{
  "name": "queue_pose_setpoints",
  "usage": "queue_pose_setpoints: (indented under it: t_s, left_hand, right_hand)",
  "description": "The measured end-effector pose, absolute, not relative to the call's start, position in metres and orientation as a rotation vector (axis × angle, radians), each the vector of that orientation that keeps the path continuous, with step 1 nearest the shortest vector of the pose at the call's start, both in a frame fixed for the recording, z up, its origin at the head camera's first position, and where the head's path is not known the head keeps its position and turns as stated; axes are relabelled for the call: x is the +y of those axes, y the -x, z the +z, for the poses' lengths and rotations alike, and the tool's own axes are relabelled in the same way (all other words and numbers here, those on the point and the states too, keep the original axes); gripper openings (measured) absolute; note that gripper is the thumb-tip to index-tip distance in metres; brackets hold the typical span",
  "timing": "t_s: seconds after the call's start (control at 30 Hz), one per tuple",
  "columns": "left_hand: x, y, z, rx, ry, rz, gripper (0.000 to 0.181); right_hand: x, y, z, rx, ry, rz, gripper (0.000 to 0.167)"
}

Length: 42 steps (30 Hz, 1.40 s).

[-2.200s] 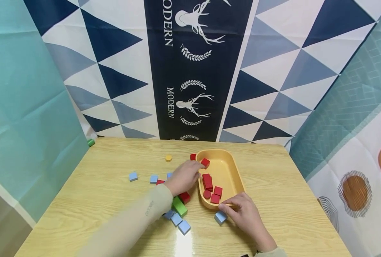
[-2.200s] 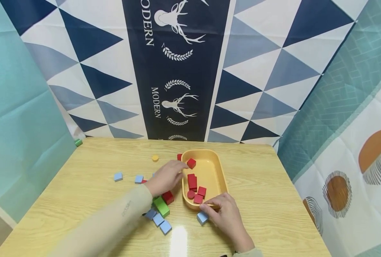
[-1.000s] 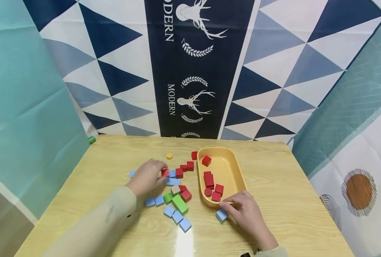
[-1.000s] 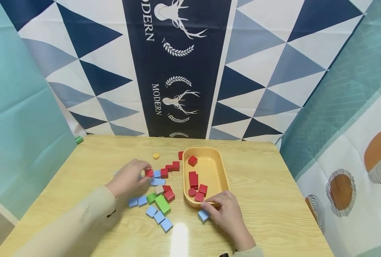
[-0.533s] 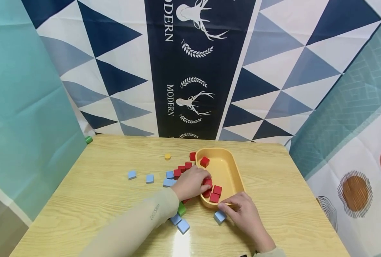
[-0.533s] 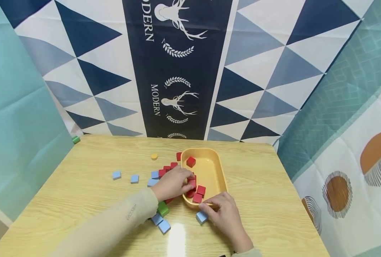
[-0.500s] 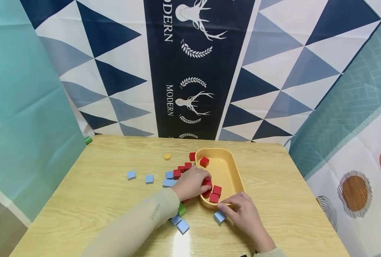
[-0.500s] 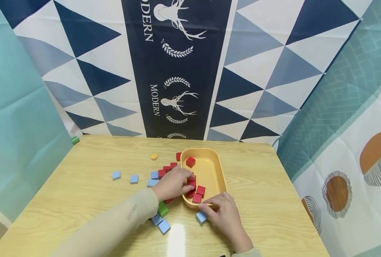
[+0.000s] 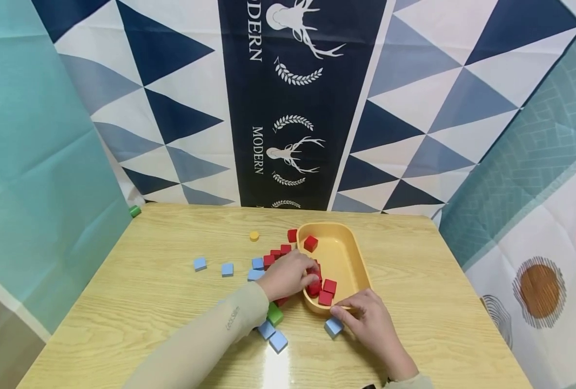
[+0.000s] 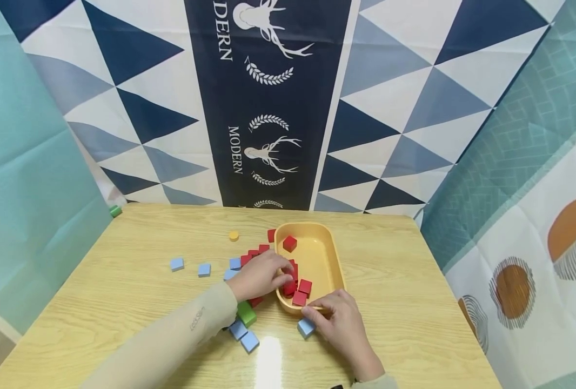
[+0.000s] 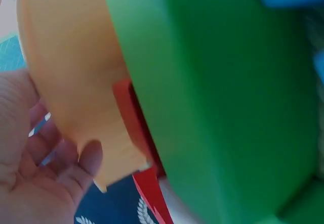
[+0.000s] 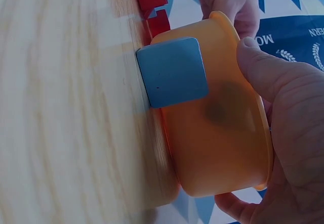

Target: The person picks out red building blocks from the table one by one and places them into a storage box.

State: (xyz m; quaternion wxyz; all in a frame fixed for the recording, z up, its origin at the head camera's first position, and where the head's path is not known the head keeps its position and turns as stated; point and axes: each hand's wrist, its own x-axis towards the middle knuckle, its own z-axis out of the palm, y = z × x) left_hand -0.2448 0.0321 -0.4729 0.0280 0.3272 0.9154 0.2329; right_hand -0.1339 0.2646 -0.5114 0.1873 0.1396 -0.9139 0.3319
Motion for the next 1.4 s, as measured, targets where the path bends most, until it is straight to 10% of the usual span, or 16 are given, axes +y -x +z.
queue_pose_setpoints:
  t_s: [0.4, 1.4]
  left_hand:
    - [-0.032, 0.245, -0.484, 2.754, -0.841, 0.765, 0.029]
    - [-0.014, 0.208, -0.449, 2.932, -0.967, 0.734, 0.033]
  right_hand:
    - [0.265, 0.134, -0.514, -2.567, -0.399, 0.951, 0.013]
    - [0.265, 0.134, -0.517, -2.539, -0.426, 0.94, 0.013]
